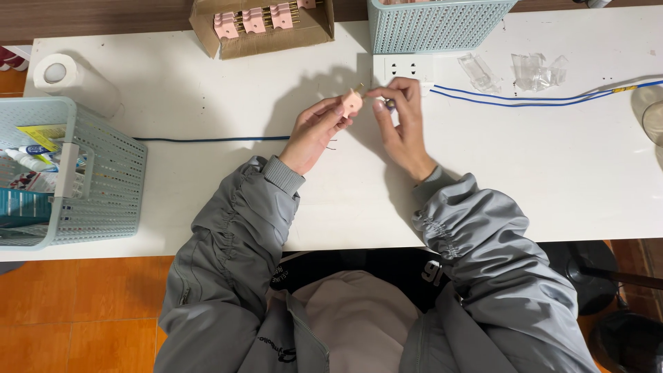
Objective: Assembling an electrical plug by connecting wires to terminals using a screwdriver.
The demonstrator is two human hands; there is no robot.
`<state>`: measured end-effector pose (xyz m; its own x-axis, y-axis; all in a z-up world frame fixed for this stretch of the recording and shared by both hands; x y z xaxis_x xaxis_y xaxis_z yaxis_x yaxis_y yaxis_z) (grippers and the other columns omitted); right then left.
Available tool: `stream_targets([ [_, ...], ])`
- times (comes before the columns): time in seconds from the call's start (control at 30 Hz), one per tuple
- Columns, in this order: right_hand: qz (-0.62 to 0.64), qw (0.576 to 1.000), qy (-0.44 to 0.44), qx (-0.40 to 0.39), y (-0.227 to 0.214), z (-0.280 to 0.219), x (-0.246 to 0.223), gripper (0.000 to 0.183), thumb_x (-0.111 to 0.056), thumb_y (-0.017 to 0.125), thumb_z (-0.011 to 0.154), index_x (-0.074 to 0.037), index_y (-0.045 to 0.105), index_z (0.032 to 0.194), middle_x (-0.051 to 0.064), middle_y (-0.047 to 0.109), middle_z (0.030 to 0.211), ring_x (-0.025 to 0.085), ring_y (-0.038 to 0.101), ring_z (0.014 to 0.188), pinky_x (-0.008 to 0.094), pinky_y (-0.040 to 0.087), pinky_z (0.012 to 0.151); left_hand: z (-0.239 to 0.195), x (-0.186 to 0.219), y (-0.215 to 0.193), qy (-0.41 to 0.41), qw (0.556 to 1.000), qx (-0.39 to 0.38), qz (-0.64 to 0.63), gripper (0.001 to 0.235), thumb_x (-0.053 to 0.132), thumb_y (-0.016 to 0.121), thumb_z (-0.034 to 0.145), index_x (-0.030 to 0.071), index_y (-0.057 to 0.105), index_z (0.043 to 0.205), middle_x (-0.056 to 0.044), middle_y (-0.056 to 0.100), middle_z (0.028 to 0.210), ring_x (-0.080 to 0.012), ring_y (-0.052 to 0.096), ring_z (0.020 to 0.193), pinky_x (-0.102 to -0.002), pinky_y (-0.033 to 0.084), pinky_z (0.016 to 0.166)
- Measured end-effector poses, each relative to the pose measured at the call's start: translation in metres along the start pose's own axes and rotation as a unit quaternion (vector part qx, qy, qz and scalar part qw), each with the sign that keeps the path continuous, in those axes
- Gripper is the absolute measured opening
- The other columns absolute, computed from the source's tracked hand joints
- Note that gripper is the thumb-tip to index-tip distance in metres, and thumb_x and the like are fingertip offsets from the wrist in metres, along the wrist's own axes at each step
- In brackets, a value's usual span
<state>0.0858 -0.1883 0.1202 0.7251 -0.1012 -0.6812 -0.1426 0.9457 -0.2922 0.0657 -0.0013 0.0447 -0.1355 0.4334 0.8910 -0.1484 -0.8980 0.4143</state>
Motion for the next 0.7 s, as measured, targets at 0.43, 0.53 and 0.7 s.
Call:
stream_targets([
  [0.43,0.018,0.999,0.033,0.022,-0.036,-0.017,0.035,0.028,0.002,0.094,0.107,0.003,0.073,0.126,0.019,0.076,0.108,0.032,0.074,0.103,0.049,0.058,0.099,0.007,-0.013,-0.045,-0.034,0.983,0.128,-0.124,0.029,0.029,0.079,0.114,0.015,0.075,0.139,-0.014,0.082,0.129,-0.0166,0.078,0.12,-0.032,0.059,0.116],
  [0.53,-0.038,0.999,0.003,-0.006,-0.029,-0.016,0.025,0.03,0.0,0.092,0.108,0.003,0.079,0.135,0.018,0.076,0.107,0.032,0.073,0.098,0.046,0.058,0.088,0.006,-0.016,-0.044,-0.036,0.985,0.122,-0.114,0.028,0.027,0.079,0.114,0.014,0.076,0.138,-0.016,0.082,0.13,-0.0179,0.079,0.12,-0.034,0.059,0.117],
  [0.7,-0.078,0.997,-0.017,-0.022,-0.022,-0.021,0.025,0.021,-0.007,0.09,0.111,0.0,0.088,0.131,0.015,0.071,0.097,0.028,0.067,0.082,0.04,0.054,0.074,0.006,-0.015,-0.037,-0.04,0.989,0.109,-0.095,0.027,0.025,0.079,0.115,0.015,0.076,0.139,-0.018,0.082,0.129,-0.0203,0.08,0.121,-0.034,0.06,0.117],
])
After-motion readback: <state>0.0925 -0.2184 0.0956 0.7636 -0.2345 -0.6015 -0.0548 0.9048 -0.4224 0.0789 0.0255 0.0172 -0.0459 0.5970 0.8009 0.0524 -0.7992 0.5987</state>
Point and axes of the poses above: each hand's wrist, its own z-axis towards the middle knuckle, its own y-axis out of the palm, x = y × z, the point moved 7 cm from there along z, towards the middle knuckle
